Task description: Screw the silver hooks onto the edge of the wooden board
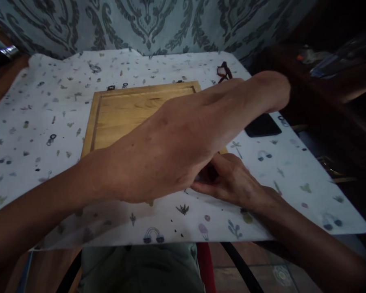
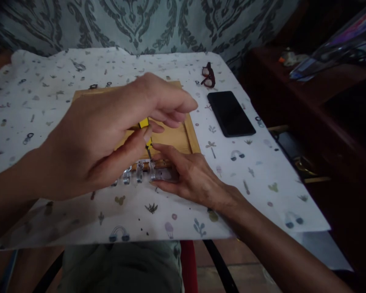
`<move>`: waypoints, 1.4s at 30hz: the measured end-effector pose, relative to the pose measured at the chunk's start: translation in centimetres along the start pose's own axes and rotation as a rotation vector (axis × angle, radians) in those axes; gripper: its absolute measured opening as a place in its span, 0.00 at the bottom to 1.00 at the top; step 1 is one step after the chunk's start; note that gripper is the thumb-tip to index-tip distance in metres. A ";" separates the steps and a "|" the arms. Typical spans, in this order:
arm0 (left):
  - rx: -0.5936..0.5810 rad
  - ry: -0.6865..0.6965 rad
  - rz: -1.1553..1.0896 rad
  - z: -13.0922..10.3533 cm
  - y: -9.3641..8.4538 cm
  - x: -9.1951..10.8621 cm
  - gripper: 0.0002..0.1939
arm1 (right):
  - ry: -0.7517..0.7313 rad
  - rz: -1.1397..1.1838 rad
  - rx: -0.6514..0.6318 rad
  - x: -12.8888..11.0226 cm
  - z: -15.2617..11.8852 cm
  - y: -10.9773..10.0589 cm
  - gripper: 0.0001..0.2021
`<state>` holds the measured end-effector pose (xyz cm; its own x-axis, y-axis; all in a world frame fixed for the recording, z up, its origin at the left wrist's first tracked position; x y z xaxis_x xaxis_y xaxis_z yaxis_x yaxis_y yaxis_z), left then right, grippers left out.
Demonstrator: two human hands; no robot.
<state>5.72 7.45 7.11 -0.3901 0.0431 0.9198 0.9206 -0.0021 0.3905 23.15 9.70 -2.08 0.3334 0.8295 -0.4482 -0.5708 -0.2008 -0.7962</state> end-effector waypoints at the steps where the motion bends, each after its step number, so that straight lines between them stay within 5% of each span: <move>1: 0.012 0.021 0.014 -0.1 -0.1 0.0 0.25 | 0.004 0.002 -0.001 0.0 0.0 0.0 0.21; 11: 0.019 0.005 0.069 -0.1 -0.2 -0.2 0.25 | -0.020 -0.018 0.008 0.2 -0.3 0.2 0.19; 15: -0.149 0.043 0.205 0.1 0.6 0.0 0.19 | -0.004 -0.007 -0.002 0.1 -0.1 0.1 0.18; 19: -0.368 0.226 0.505 -0.2 1.6 0.2 0.17 | 0.018 -0.014 -0.015 0.1 -0.2 0.2 0.18; 26: -0.341 0.251 0.482 0.0 2.3 -0.8 0.09 | -0.011 -0.036 0.011 0.4 -0.6 0.5 0.21; 35: -0.230 0.190 0.352 0.5 3.3 -1.5 0.14 | 0.031 0.037 0.000 0.3 -0.4 0.3 0.21; 42: -0.321 0.258 0.356 0.6 3.2 -1.7 0.12 | 0.096 0.035 -0.035 0.5 -0.5 0.4 0.20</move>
<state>9.32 7.99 6.78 -0.0840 -0.2625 0.9613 0.9604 -0.2784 0.0079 23.48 9.71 -2.85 0.3853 0.7683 -0.5112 -0.5570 -0.2480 -0.7926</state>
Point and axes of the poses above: each hand's wrist, its own z-axis towards the middle knuckle, its own y-axis out of the palm, x = y × z, the point moved 3 cm from there along z, towards the middle knuckle, and after that the axes turned 1 degree about -y, right-handed, at the moved point
